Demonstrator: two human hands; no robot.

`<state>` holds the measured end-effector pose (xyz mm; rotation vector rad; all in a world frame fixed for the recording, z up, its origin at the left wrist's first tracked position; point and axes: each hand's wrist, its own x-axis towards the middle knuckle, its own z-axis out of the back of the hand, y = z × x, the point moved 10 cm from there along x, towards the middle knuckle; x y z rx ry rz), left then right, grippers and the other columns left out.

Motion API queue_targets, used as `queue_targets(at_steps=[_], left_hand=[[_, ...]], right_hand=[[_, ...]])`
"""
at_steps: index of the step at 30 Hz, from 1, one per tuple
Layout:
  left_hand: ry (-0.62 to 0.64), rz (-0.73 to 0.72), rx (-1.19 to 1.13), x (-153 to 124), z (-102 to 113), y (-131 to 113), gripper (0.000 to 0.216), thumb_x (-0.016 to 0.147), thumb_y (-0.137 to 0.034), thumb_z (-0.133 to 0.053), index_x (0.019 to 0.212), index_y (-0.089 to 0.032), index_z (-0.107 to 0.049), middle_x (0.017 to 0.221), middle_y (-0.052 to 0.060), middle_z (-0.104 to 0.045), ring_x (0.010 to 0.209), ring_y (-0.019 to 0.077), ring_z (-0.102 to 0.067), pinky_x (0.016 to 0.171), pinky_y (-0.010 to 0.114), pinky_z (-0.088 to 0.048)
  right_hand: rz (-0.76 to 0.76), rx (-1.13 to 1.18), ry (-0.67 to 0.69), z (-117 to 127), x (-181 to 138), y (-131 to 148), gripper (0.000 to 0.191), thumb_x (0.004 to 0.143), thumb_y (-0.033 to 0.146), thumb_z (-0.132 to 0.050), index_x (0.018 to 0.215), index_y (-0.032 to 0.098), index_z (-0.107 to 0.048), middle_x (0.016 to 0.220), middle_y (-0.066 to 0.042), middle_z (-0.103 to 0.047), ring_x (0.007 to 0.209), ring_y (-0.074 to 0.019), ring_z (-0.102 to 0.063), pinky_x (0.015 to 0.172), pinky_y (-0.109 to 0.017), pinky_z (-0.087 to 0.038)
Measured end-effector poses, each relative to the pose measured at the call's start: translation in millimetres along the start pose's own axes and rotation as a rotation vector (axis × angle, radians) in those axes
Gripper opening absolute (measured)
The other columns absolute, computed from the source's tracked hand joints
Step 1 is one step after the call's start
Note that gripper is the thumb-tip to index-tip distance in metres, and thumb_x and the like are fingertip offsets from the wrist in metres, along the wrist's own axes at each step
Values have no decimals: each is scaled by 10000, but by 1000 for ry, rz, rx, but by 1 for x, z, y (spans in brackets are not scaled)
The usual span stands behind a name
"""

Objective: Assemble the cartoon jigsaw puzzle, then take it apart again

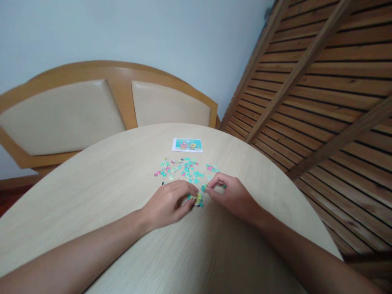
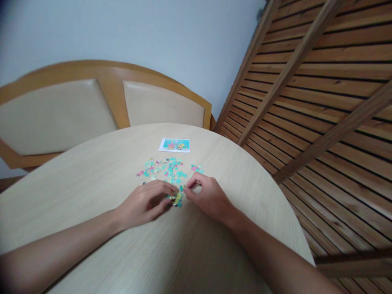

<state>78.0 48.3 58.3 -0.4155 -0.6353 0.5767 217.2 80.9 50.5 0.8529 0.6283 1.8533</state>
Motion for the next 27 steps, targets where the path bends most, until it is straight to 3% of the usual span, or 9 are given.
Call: queue_targets(at_steps=[4,7,18,27], left_hand=[[131,-110,82,-2,-12,-12,220,944,-213,-508,1067,-229,-690,1076,59,-730,1039,212,-675,936,390,-549],[168,-116,144,-4,-17,-11,229,944,-231,-522,1086,-228,-702,1097,58,-724,1037,222,-675,920,396,-558],[201,-116,182,-4,-17,-11,247,947,-209,-500,1089,-211,-702,1115,60,-710,1035,225,-665,903,386,-561],[194,-132,189,-4,-18,-10,247,945,-213,-503,1097,-209,-698,1127,65,-705,1042,226,-659,905,386,-562]], right_hand=[[22,-43,36,-3,2,-3,114,843,197,-605,910,217,-695,846,-5,-747,764,-164,-689,764,-304,-541],[50,-105,65,-2,1,0,112,826,177,-614,857,225,-711,852,-8,-754,811,-175,-693,799,-314,-534],[54,-134,269,-17,-7,6,71,807,204,-684,834,227,-745,837,-9,-755,809,-186,-692,766,-312,-518],[99,-186,264,-18,-7,5,92,805,193,-683,863,214,-751,846,-20,-755,839,-191,-668,801,-329,-492]])
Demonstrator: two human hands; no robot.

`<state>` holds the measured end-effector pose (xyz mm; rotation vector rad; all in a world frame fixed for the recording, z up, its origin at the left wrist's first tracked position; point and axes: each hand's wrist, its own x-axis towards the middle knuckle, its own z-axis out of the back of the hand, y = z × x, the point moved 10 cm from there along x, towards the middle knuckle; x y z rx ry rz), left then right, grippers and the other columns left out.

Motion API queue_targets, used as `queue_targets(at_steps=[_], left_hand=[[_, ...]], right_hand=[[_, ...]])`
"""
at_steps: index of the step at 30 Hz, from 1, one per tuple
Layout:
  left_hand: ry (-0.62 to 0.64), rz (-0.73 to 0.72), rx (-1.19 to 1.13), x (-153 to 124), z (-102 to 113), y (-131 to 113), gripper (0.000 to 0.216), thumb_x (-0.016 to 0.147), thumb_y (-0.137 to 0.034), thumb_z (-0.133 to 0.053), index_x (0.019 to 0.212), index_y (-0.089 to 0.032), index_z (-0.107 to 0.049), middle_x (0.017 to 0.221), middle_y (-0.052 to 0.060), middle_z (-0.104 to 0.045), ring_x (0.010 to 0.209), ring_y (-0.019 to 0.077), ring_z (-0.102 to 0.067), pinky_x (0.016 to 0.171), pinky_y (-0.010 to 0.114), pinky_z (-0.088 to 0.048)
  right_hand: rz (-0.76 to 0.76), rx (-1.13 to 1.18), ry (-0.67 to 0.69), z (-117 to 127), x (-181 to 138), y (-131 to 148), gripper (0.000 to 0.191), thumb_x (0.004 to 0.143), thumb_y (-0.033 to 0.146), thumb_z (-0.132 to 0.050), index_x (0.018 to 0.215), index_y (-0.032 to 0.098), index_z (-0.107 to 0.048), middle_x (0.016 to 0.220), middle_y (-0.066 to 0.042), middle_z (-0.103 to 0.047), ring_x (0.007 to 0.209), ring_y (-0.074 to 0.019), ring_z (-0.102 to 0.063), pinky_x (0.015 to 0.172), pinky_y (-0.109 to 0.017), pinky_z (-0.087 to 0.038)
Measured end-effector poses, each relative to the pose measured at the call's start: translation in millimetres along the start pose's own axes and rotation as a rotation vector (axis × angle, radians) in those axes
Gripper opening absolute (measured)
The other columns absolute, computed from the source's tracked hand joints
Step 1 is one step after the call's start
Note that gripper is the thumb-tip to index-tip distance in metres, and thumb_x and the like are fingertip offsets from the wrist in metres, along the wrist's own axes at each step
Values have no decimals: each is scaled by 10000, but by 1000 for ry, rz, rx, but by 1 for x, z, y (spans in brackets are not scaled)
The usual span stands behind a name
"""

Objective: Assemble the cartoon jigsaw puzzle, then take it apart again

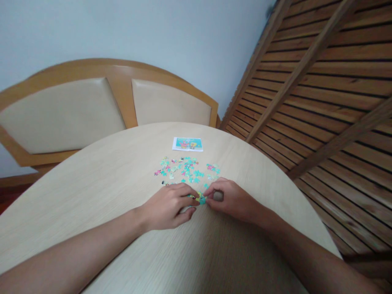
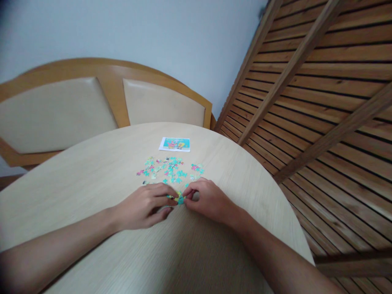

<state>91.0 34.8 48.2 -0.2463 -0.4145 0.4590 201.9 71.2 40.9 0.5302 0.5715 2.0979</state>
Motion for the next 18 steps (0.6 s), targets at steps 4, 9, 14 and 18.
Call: queue_targets(at_steps=[4,9,14,18], left_hand=[[0,-7,3,-1,-1,0,240,941,-209,-513,1093,-198,-698,1120,63,-704,1044,221,-658,905,384,-563],[-3,-7,5,0,0,-1,234,948,-221,-512,1086,-200,-700,1114,62,-705,1032,220,-662,901,384,-564],[-3,-9,10,0,1,-2,227,943,-213,-514,1071,-192,-699,1110,60,-704,1029,216,-662,888,374,-567],[6,-8,13,0,-1,-1,230,947,-219,-511,1080,-200,-697,1117,60,-703,1034,216,-662,898,375,-563]], right_hand=[[16,-41,-10,0,1,1,95,788,180,-694,861,204,-750,836,-27,-747,848,-202,-655,813,-340,-481],[49,-86,-14,-2,1,4,89,782,162,-705,853,200,-744,826,-27,-734,854,-206,-639,823,-345,-469],[74,-124,-9,-2,1,6,55,807,191,-721,853,196,-750,823,-31,-725,861,-207,-626,817,-339,-456],[136,-193,54,-4,0,13,63,854,235,-717,882,205,-765,835,-27,-724,867,-201,-620,830,-345,-434]])
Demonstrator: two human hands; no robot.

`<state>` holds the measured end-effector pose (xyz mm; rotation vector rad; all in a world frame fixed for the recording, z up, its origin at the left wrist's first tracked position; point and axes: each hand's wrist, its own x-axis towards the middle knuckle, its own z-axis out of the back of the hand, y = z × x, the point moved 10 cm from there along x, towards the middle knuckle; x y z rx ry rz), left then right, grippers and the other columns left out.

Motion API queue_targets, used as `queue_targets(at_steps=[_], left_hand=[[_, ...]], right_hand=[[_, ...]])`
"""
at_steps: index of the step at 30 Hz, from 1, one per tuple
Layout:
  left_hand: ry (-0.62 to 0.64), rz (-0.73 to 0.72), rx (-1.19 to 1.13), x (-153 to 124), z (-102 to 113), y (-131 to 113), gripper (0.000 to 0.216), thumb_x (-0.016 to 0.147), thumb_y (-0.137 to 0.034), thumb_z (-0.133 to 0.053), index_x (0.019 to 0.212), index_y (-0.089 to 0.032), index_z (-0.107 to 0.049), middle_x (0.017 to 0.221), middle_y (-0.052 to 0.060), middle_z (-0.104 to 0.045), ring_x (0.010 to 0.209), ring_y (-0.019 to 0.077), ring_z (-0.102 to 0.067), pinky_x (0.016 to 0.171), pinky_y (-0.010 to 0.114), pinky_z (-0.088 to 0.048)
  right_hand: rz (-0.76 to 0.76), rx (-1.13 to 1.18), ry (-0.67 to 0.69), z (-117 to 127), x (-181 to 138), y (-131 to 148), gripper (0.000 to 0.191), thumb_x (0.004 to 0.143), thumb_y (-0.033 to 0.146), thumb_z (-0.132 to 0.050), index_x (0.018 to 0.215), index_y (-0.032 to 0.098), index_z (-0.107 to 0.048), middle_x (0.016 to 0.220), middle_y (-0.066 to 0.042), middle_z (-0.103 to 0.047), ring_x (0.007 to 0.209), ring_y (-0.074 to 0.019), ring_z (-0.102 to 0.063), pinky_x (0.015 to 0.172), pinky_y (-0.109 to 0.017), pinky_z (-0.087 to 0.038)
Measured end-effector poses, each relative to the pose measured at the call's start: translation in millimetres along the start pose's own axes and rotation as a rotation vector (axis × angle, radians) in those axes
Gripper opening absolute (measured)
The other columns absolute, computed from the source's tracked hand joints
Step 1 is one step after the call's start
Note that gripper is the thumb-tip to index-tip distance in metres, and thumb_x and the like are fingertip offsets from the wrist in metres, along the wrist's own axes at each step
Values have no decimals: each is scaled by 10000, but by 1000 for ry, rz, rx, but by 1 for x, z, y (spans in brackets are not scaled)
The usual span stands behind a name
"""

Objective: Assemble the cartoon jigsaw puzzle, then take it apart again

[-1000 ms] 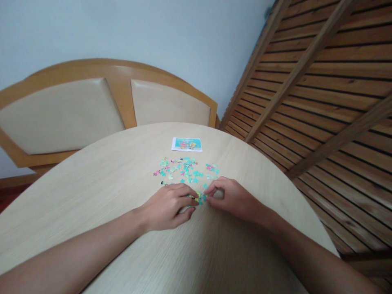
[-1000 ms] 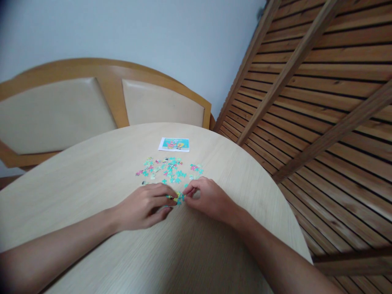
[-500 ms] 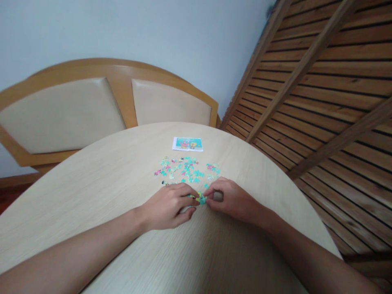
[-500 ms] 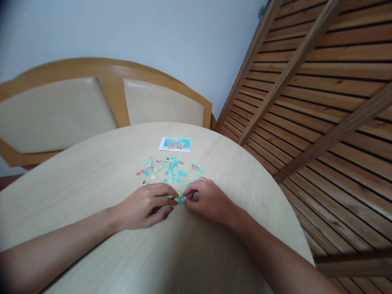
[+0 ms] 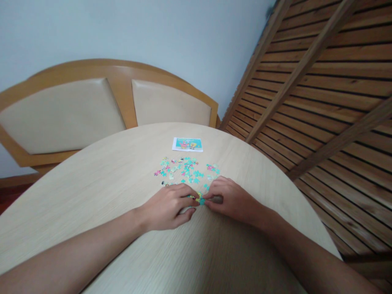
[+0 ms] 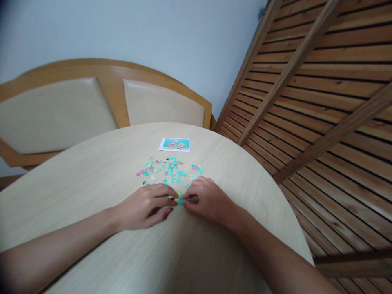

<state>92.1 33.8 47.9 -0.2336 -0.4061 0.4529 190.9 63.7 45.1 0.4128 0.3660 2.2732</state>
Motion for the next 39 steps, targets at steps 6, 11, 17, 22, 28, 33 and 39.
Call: queue_targets(at_steps=[6,11,17,22,28,33,39], left_hand=[[-5,-4,1,0,0,1,228,953,-232,-511,1092,-200,-689,1122,61,-696,1047,218,-656,906,376,-559],[-1,-6,8,-2,-1,2,231,952,-229,-513,1107,-197,-681,1135,67,-688,1050,217,-650,914,381,-558],[10,-10,-14,-2,-3,2,230,956,-220,-508,1112,-192,-675,1151,72,-684,1063,221,-645,917,379,-558],[27,-34,-31,-2,-3,-1,230,959,-212,-510,1119,-190,-673,1151,78,-681,1074,221,-638,951,382,-546],[12,-63,-51,-2,-2,-5,228,951,-202,-509,1100,-195,-682,1140,84,-688,1065,216,-650,955,382,-549],[37,-84,-65,-2,-5,-6,240,940,-195,-526,1122,-195,-682,1169,82,-691,1096,218,-654,981,379,-544],[43,-107,-82,-2,-6,-9,263,953,-194,-514,1158,-201,-678,1202,83,-689,1121,217,-651,1007,379,-536]], right_hand=[[46,-101,29,2,0,8,104,879,257,-685,888,240,-787,801,-27,-717,828,-202,-629,779,-341,-433],[-209,-24,-291,39,-4,-35,183,900,240,-578,892,216,-759,844,-35,-740,817,-200,-659,797,-340,-487],[-369,-72,-441,45,-13,-78,351,870,219,-506,1168,173,-685,1185,-113,-702,1137,-281,-611,1018,-463,-463],[-338,-116,-257,12,-5,-79,471,955,320,-459,1408,233,-557,1461,-83,-559,1374,-304,-439,1127,-536,-361],[-319,-122,-132,-1,-1,-73,448,997,423,-436,1377,251,-600,1506,-50,-525,1460,-335,-318,1168,-588,-270],[-292,-103,-144,3,-1,-69,412,984,417,-481,1321,244,-639,1461,-66,-571,1445,-338,-338,1149,-605,-292],[-284,-104,-129,0,-1,-68,423,987,435,-482,1345,256,-621,1490,-76,-538,1443,-337,-339,1149,-604,-293]])
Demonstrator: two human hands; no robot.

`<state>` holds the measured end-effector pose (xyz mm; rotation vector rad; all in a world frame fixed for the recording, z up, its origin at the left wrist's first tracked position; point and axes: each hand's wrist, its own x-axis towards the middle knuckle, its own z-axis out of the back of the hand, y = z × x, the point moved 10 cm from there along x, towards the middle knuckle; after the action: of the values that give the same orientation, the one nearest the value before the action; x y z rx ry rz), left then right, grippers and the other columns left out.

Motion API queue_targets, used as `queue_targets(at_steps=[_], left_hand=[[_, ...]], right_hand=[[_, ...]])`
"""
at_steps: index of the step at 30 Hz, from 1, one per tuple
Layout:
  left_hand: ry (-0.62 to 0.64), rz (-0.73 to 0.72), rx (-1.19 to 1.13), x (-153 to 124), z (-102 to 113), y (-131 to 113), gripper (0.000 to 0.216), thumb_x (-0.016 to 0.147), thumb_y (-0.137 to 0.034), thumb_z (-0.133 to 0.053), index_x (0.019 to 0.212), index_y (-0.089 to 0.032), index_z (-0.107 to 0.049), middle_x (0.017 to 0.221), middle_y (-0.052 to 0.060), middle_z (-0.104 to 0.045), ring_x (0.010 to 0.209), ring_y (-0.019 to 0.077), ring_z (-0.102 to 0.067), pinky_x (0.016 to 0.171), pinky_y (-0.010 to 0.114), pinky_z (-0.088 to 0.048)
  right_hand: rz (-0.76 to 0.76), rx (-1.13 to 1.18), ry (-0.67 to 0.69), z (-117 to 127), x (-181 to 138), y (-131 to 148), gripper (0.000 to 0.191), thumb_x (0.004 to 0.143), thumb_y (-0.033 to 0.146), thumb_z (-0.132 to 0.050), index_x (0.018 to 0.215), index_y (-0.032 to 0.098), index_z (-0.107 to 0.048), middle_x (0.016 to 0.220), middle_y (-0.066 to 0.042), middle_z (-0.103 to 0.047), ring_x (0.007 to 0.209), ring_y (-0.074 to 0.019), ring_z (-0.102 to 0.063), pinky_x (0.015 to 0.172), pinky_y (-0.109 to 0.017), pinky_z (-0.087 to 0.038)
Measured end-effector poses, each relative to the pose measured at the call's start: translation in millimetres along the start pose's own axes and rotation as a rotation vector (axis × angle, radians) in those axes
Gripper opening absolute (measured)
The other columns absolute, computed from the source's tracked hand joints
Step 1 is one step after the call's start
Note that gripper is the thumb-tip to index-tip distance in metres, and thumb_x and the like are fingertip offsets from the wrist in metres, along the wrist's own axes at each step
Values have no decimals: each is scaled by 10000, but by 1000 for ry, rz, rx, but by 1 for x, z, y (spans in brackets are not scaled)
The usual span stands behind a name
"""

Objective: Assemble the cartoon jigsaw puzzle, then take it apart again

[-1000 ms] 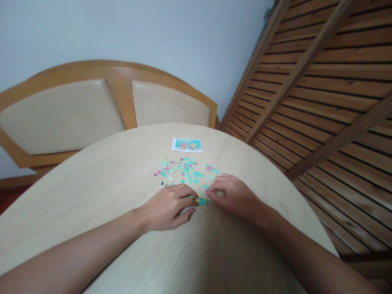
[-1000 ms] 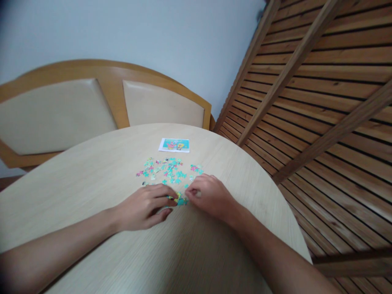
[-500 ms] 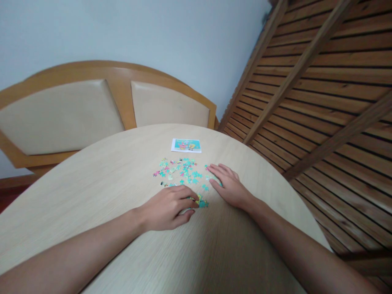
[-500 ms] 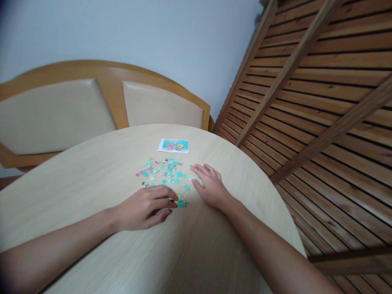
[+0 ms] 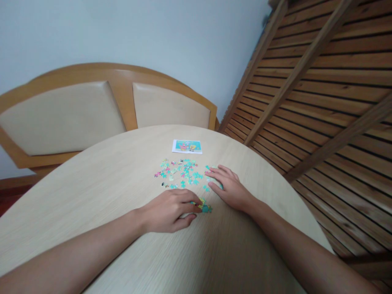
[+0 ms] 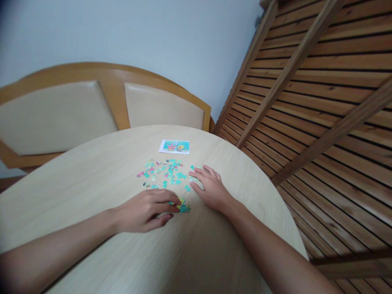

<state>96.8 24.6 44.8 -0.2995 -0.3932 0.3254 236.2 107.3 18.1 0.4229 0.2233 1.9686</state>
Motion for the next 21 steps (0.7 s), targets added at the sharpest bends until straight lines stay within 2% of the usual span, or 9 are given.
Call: queue_targets(at_steps=[6,10,14,21], left_hand=[[-20,1,-3,0,2,0,256,950,-191,-510,1144,-202,-676,1200,81,-686,1124,213,-645,1005,375,-531],[-108,103,65,1,12,11,243,953,-177,-478,1076,-195,-687,1129,72,-699,1057,209,-657,946,385,-549],[-162,245,154,-4,16,28,244,958,-211,-483,1077,-192,-696,1153,85,-692,1066,237,-655,950,430,-551],[-196,364,204,-7,18,43,239,938,-239,-517,1098,-179,-683,1186,113,-670,1099,271,-640,969,475,-545]], right_hand=[[83,32,45,-4,-2,12,456,1006,439,-466,1405,246,-569,1525,-94,-491,1451,-300,-346,1170,-548,-300],[177,36,90,-8,-4,25,454,1021,440,-450,1416,249,-563,1541,-91,-473,1453,-282,-363,1183,-533,-287],[187,43,124,-8,-5,28,469,1007,434,-478,1423,235,-560,1544,-109,-467,1452,-292,-372,1178,-541,-301],[204,89,55,-3,-1,21,403,981,386,-528,1348,246,-618,1485,-114,-534,1412,-284,-434,1161,-536,-344]])
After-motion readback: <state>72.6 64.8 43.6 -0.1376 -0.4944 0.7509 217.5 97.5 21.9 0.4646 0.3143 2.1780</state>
